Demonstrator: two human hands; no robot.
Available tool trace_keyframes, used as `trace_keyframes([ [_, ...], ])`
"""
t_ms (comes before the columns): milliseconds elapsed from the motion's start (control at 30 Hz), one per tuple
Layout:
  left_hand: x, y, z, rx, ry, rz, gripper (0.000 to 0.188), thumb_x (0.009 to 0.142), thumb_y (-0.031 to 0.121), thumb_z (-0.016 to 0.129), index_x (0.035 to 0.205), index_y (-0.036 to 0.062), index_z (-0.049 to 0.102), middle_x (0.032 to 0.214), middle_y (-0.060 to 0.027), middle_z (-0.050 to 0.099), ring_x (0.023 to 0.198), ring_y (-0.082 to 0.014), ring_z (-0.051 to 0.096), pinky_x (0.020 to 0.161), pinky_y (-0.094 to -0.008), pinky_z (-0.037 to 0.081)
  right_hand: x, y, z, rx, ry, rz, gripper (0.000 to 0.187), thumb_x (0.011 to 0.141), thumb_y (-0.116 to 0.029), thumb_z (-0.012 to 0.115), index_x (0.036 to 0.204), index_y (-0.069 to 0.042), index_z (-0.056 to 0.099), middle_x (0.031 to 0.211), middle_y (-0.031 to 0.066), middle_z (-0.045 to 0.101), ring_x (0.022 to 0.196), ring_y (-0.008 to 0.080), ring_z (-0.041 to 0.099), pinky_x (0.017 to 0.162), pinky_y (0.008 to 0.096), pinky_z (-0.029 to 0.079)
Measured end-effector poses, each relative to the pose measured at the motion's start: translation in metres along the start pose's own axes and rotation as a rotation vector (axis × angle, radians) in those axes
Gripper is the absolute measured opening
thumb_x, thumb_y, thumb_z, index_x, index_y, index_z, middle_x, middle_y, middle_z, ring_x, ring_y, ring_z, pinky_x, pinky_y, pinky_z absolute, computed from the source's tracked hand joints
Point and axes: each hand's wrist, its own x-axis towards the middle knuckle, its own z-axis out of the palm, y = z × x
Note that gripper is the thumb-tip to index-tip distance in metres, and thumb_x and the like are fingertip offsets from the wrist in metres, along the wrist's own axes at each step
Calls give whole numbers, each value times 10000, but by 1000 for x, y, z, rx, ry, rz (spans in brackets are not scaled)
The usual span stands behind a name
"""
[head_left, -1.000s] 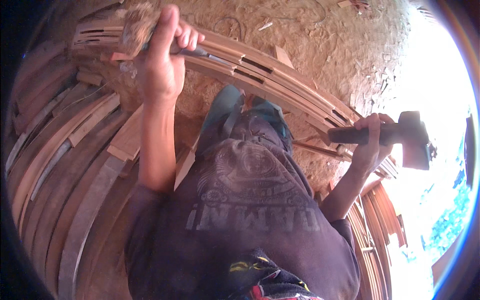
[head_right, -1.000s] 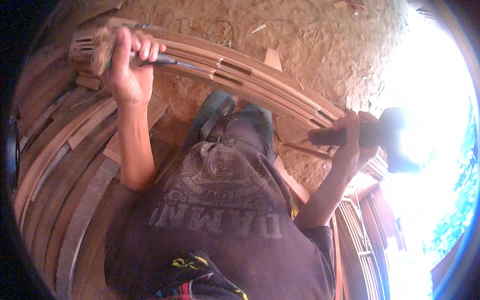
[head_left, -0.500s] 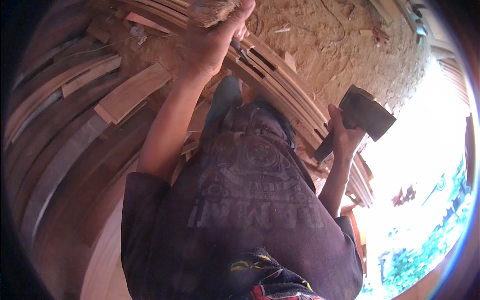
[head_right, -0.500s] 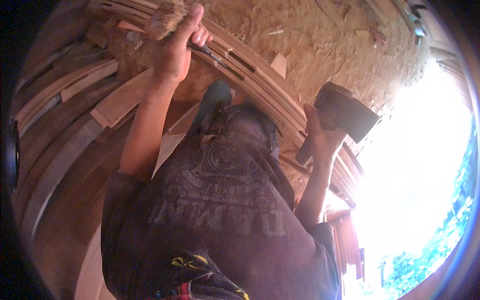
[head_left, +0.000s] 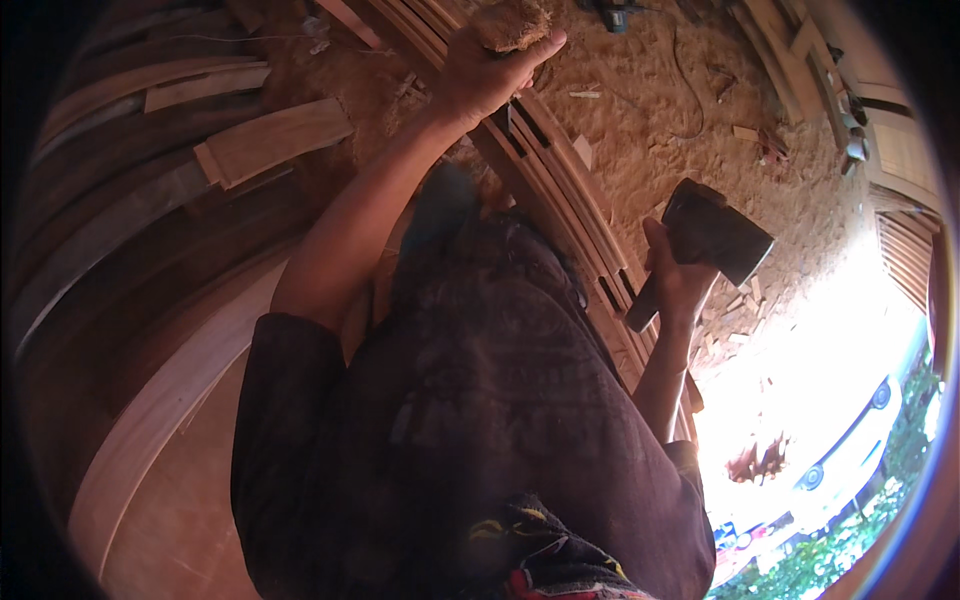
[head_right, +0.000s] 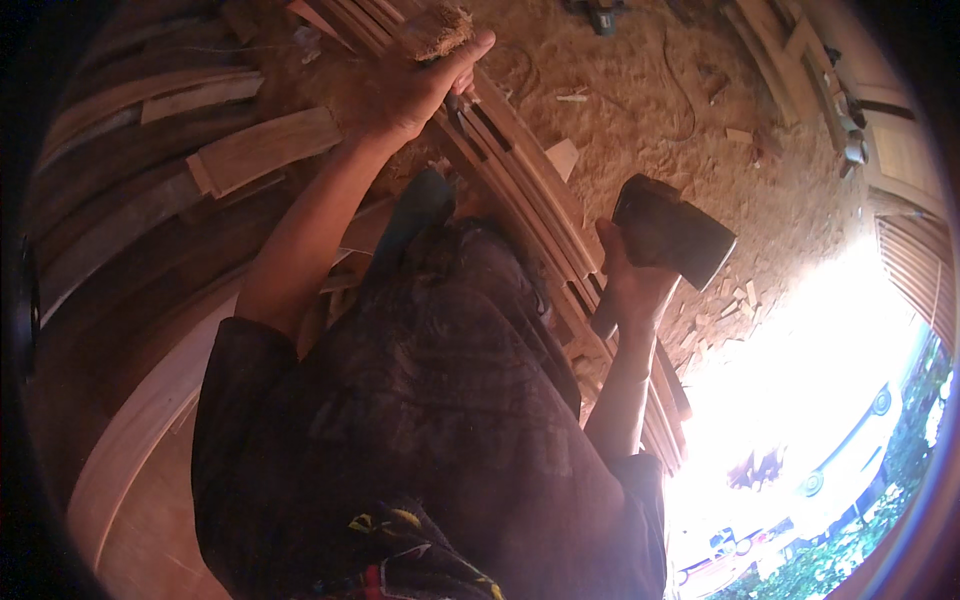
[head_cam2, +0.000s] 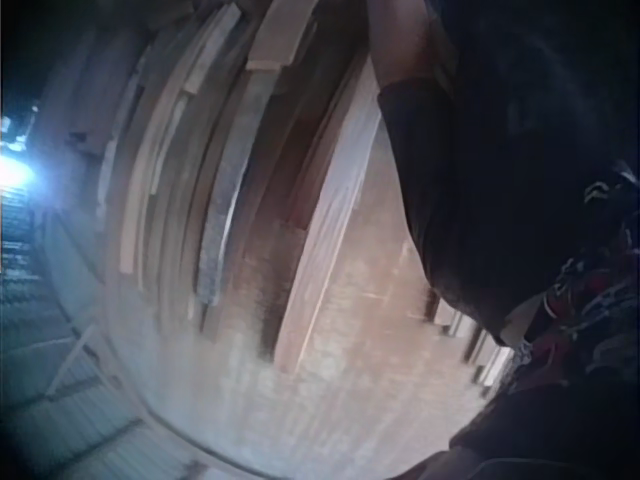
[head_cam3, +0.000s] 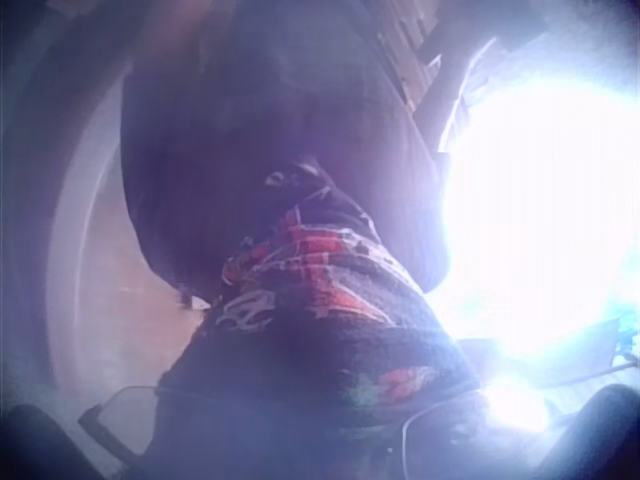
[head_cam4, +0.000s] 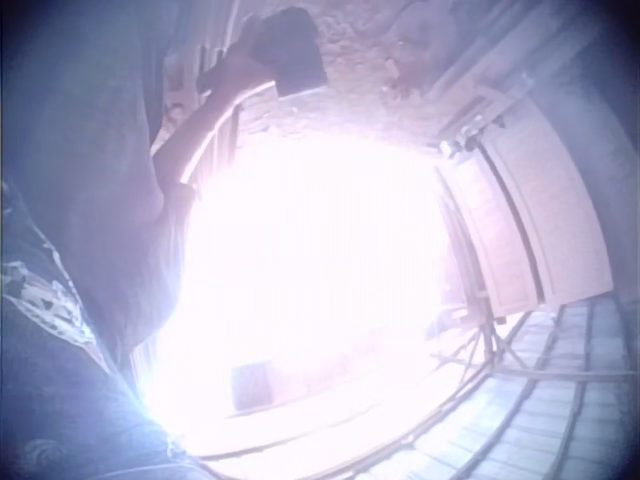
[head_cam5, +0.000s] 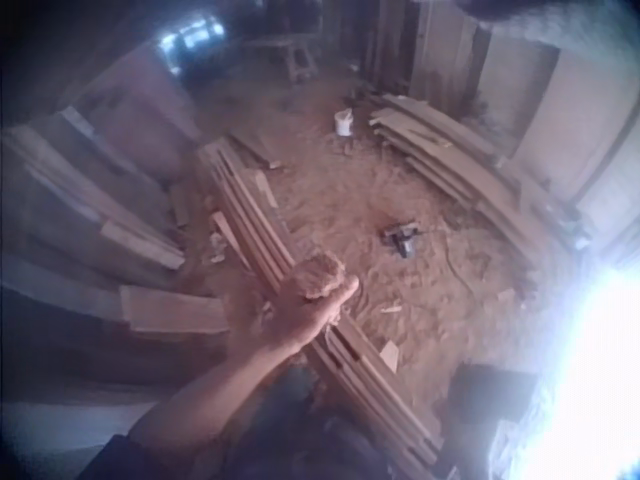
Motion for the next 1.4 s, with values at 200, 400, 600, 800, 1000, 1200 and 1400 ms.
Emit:
trace_keyframes([
  [200, 13, 42, 5, -272, 117, -621, 322, 989, 173, 717, 726, 130, 537, 592, 40, 499, 447, -66, 472, 425, -266, 396, 5, 11, 2, 69, -24, -15, 240, 824, -143, 880, 910, 1, 707, 675, 14, 628, 540, 95, 571, 514, 252, 441],
  [400, 49, 67, -16, -786, 59, -507, 393, 958, 414, 747, 780, 149, 517, 693, -1, 568, 508, -99, 513, 432, -270, 412, 5, 3, 8, 115, -52, 10, 204, 833, -119, 867, 895, 3, 715, 675, 12, 629, 538, 90, 568, 510, 246, 424],
  [600, 67, 39, -37, -435, -188, -344, 544, 912, 623, 695, 958, 82, 669, 718, 4, 551, 753, -118, 558, 729, -302, 468, -2, -7, 14, 135, -33, 14, 203, 834, -117, 865, 874, 3, 706, 682, 13, 631, 552, 88, 567, 524, 251, 429],
  [800, 50, 60, -8, -297, 109, -631, 366, 911, 449, 799, 802, 160, 603, 716, 41, 570, 620, -73, 527, 573, -263, 420, -10, -3, 12, 111, -16, 68, 225, 840, -133, 865, 896, 2, 694, 700, 16, 630, 555, 90, 564, 528, 252, 436],
  [1000, 37, 52, 1, -390, 7, -656, 363, 920, 305, 807, 681, 184, 561, 581, 54, 529, 515, -58, 502, 491, -275, 403, -13, 7, 15, 127, -5, 54, 244, 839, -148, 870, 911, 9, 698, 711, 17, 636, 560, 90, 567, 522, 250, 440],
  [1200, 21, 41, 7, 47, -26, -760, 330, 922, 326, 797, 730, 132, 611, 613, 39, 574, 526, -73, 544, 493, -289, 435, -15, 2, 20, 145, -42, 130, 268, 827, -147, 880, 937, 30, 712, 734, 28, 661, 571, 92, 574, 525, 254, 442],
  [1400, 5, 22, 0, 66, -32, -732, 303, 901, 362, 814, 788, 129, 656, 604, 31, 600, 525, -70, 574, 495, -286, 462, -13, 0, 23, 139, -69, 78, 256, 823, -137, 881, 927, 34, 722, 727, 26, 662, 576, 91, 574, 537, 263, 439],
])
